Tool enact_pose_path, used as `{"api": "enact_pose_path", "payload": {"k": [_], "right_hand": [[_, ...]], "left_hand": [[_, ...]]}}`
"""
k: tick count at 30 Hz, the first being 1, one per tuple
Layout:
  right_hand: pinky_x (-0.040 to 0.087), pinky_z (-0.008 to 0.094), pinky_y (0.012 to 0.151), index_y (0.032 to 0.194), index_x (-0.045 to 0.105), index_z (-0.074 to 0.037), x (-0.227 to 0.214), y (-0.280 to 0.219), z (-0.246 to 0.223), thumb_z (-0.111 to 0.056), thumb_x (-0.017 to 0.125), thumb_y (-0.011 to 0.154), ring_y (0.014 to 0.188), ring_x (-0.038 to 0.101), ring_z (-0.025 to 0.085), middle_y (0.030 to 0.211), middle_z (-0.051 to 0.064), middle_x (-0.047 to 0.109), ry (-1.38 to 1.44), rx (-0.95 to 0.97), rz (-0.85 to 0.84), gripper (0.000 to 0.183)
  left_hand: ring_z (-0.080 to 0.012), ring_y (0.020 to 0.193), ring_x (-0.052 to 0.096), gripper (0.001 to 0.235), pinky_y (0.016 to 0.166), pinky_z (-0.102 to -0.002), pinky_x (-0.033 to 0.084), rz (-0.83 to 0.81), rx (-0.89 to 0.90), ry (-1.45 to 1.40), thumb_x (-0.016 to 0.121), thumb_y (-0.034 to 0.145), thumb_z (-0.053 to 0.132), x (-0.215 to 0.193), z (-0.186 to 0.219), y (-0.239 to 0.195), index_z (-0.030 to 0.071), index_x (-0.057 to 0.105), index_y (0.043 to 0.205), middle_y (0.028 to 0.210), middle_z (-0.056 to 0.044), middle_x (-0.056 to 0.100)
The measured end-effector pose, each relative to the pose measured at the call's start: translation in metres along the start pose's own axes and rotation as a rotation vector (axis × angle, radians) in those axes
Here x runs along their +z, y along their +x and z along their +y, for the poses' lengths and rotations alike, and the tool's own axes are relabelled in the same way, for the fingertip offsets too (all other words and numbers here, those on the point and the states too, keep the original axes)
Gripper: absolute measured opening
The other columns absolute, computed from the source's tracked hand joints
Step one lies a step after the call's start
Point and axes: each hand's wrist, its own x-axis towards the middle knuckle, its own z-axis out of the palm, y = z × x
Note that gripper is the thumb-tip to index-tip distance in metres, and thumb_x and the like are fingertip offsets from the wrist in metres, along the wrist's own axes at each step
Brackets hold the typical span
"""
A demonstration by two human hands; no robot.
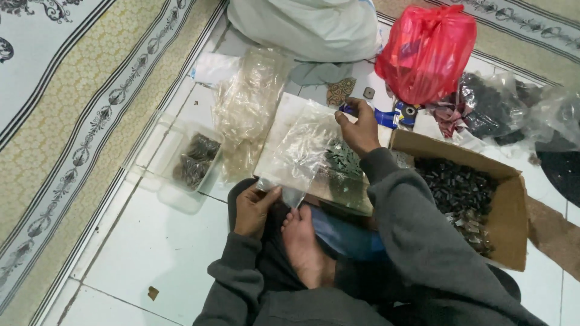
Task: Sorting and bagging small metal clips or fasteners while sitting on the floor.
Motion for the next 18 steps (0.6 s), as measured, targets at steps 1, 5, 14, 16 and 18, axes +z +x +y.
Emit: {"api": "enact_pose_path", "payload": {"k": [1, 5, 14, 16, 18], "right_hand": [[0.055, 0.051, 0.101, 0.131, 0.064, -0.006, 0.003, -0.017, -0.009, -0.023, 0.081, 0.092, 0.124, 0.065, 0.037, 0.124, 0.017, 0.065, 0.001, -0.003, -0.003, 0.046], [0.059, 0.037, 0.075, 0.108, 0.074, -0.009, 0.008, -0.091, -0.062, -0.018, 0.085, 0.085, 0.084, 0.073, 0.025, 0.094, 0.009, 0.070, 0.017, -0.356, -0.181, 0.028], [0.062, 0.037, 0.065, 0.108, 0.076, -0.001, 0.006, -0.127, -0.099, -0.011, 0.091, 0.075, 0.071, 0.076, 0.023, 0.081, 0.015, 0.078, 0.182, -0.300, -0.577, 0.037], [0.063, 0.039, 0.071, 0.109, 0.077, 0.001, 0.002, -0.123, -0.112, -0.008, 0.088, 0.078, 0.078, 0.076, 0.023, 0.086, 0.017, 0.080, 0.214, -0.213, -0.623, 0.034], [0.065, 0.035, 0.060, 0.106, 0.075, 0.009, 0.001, -0.114, -0.118, -0.002, 0.072, 0.093, 0.070, 0.076, 0.026, 0.079, 0.023, 0.077, 0.332, -0.094, -0.561, 0.017]], "left_hand": [[-0.0136, 0.068, 0.063, 0.013, 0.061, -0.033, 0.055, 0.004, 0.003, -0.001, 0.086, 0.084, 0.000, 0.003, 0.002, 0.001, -0.003, 0.074, 0.087, 0.072, -0.010, 0.069], [-0.0141, 0.066, 0.062, 0.021, 0.058, -0.030, 0.053, 0.071, 0.048, 0.060, 0.092, 0.082, 0.011, 0.019, 0.024, -0.005, -0.002, 0.075, 0.081, 0.068, -0.011, 0.069], [-0.0148, 0.062, 0.065, 0.025, 0.054, -0.031, 0.057, -0.036, 0.020, 0.070, 0.095, 0.074, 0.004, 0.020, 0.024, 0.021, -0.005, 0.072, 0.076, 0.064, -0.015, 0.069], [-0.0158, 0.062, 0.065, 0.026, 0.055, -0.033, 0.057, -0.081, 0.034, 0.070, 0.096, 0.072, 0.003, 0.022, 0.041, 0.027, -0.006, 0.072, 0.077, 0.065, -0.017, 0.069], [-0.0144, 0.063, 0.066, 0.032, 0.058, -0.025, 0.054, -0.145, 0.067, 0.199, 0.097, 0.065, 0.002, 0.025, 0.062, 0.032, -0.002, 0.067, 0.077, 0.066, -0.011, 0.067]]}}
